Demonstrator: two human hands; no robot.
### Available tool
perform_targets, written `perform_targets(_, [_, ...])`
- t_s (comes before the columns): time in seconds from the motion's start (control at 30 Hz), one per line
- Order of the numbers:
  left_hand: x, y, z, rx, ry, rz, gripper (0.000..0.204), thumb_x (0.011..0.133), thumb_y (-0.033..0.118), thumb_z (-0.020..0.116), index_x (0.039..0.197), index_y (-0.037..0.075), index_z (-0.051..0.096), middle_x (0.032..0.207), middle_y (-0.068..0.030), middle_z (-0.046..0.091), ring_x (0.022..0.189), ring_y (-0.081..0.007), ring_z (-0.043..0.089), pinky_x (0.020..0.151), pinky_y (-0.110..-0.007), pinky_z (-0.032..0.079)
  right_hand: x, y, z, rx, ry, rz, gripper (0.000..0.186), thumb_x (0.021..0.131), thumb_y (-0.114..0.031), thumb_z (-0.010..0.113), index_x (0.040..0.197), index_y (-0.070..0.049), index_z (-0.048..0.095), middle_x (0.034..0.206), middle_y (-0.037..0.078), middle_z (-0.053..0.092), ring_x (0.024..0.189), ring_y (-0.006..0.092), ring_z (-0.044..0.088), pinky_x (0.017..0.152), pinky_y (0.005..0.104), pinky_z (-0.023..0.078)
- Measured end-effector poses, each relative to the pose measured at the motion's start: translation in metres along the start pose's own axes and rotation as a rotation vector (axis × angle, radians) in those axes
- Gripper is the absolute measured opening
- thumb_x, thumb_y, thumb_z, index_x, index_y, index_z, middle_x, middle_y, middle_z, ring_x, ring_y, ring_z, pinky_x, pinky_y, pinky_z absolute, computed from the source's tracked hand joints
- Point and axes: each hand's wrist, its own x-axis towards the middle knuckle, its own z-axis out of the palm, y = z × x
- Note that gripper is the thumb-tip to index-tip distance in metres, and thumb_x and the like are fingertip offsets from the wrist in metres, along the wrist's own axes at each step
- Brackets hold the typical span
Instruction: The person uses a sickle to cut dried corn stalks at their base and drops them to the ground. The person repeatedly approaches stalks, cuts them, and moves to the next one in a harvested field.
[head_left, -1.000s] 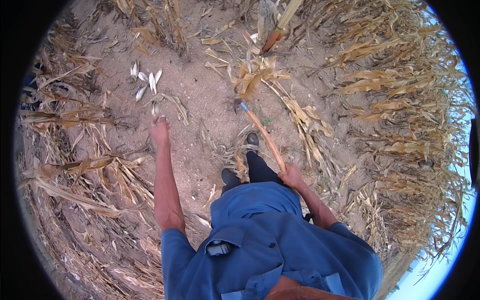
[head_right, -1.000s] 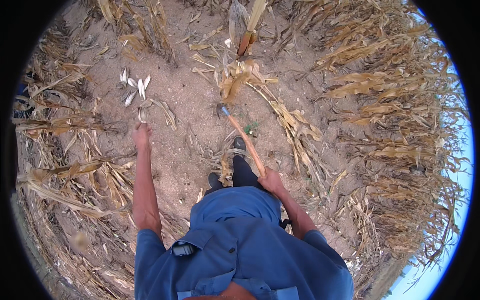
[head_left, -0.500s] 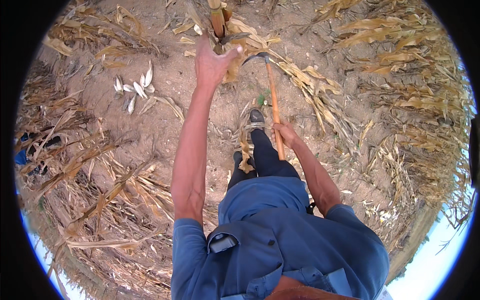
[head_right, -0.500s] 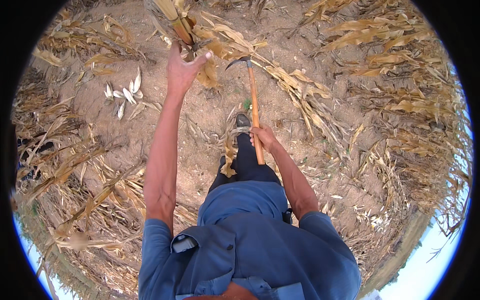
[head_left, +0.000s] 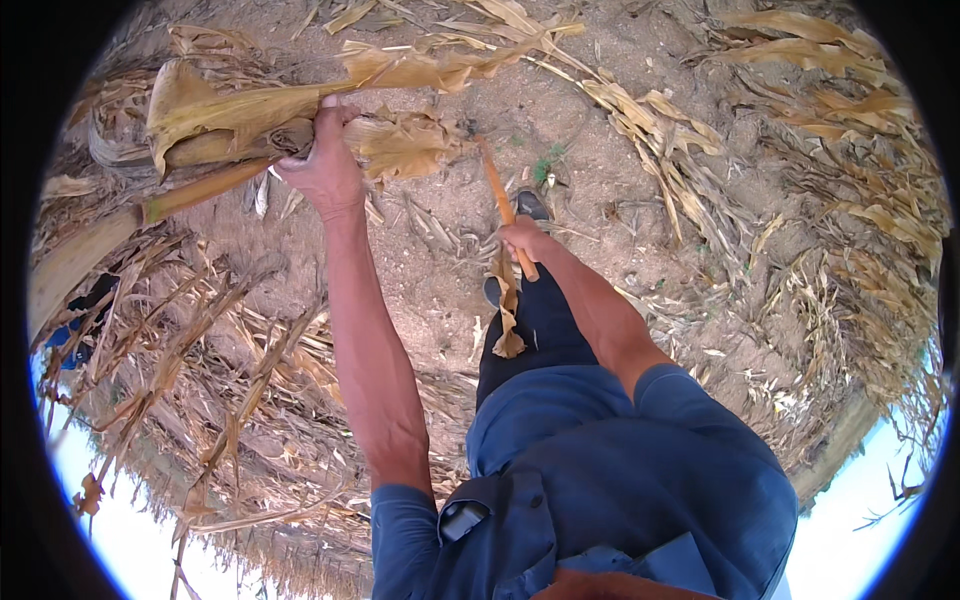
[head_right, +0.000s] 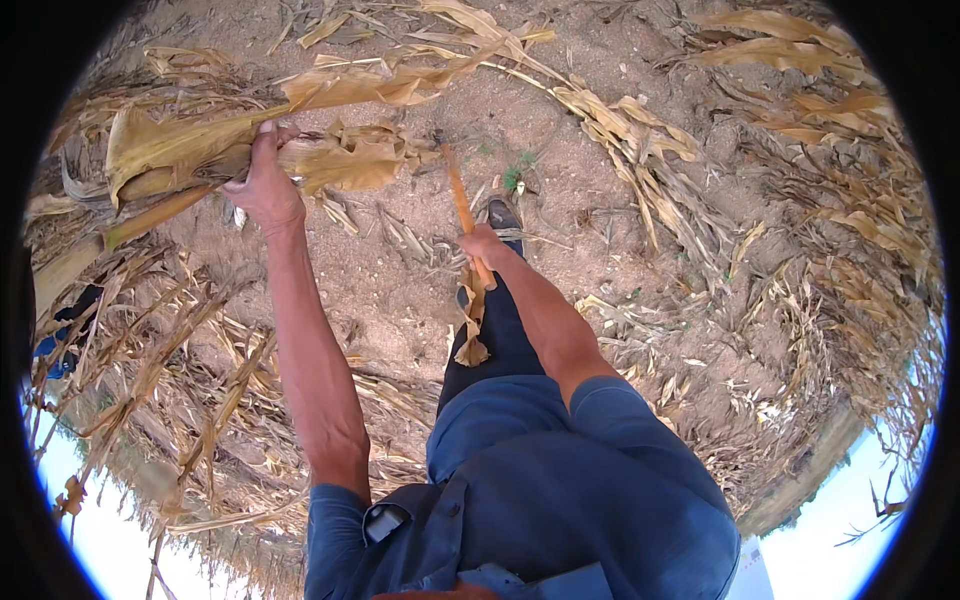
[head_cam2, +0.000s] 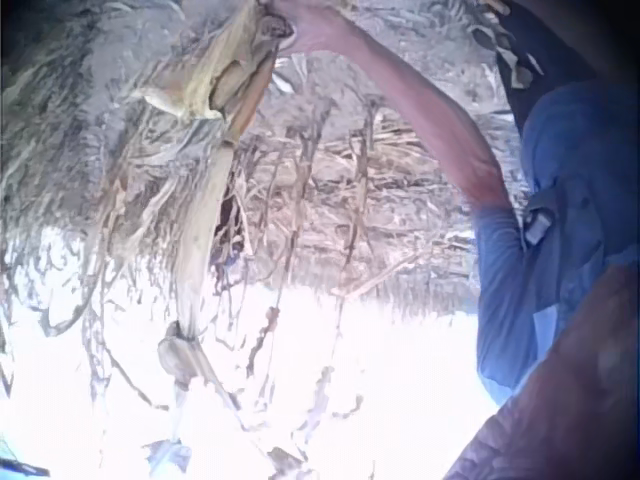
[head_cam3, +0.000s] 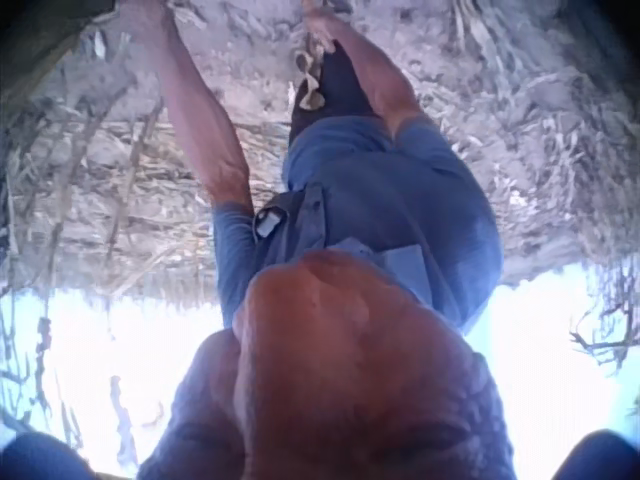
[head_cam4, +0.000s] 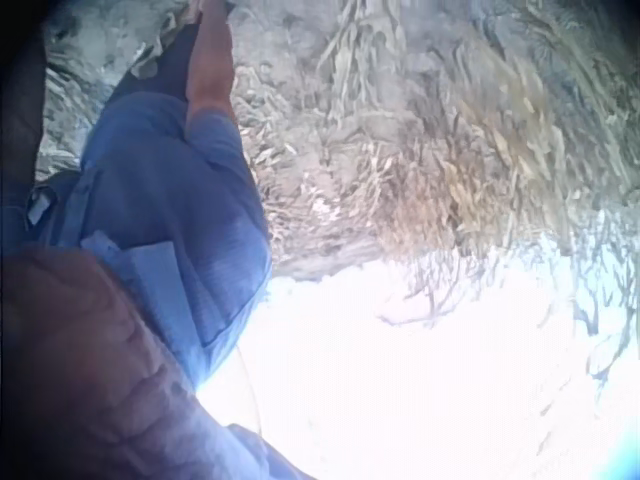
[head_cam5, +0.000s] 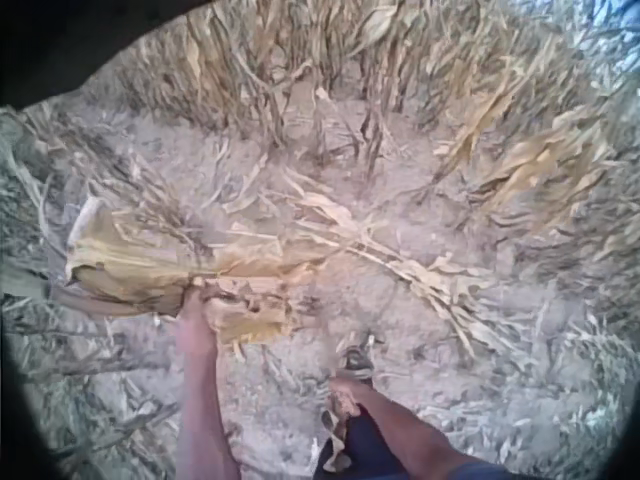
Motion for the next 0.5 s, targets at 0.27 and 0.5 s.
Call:
perform_targets(0.27, [-0.029,-0.006,-0.019,0.006,0.089,-0.047,0.01,0.09,0.005,0.06,0.094,-0.004,0.061,0.081,-0.0127,0.065,0.077,-0.0234,0.065,0.078,-0.039,0.053,0.034,-0.027,-0.04,-0.186,0.041,0.166,0.017,0.091,-0.012,0.061,0.079,-0.005,0.05,0.061,0.004,0.049,0.045,0.0139,0.046,0.04,0.0334,0.038])
perform_targets(0.5, [-0.099,-0.002,-0.07,0.075,0.009,-0.284,0.03,0.105,0.024,0.048,0.112,-0.001,0.061,0.106,-0.0092,0.064,0.1,-0.018,0.057,0.098,-0.032,0.041,0.01,-0.028,-0.035,-0.107,0.049,0.138,0.014,0.09,-0.008,0.059,0.081,-0.006,0.049,0.061,0.004,0.048,0.043,0.014,0.043,0.038,0.0323,0.037])
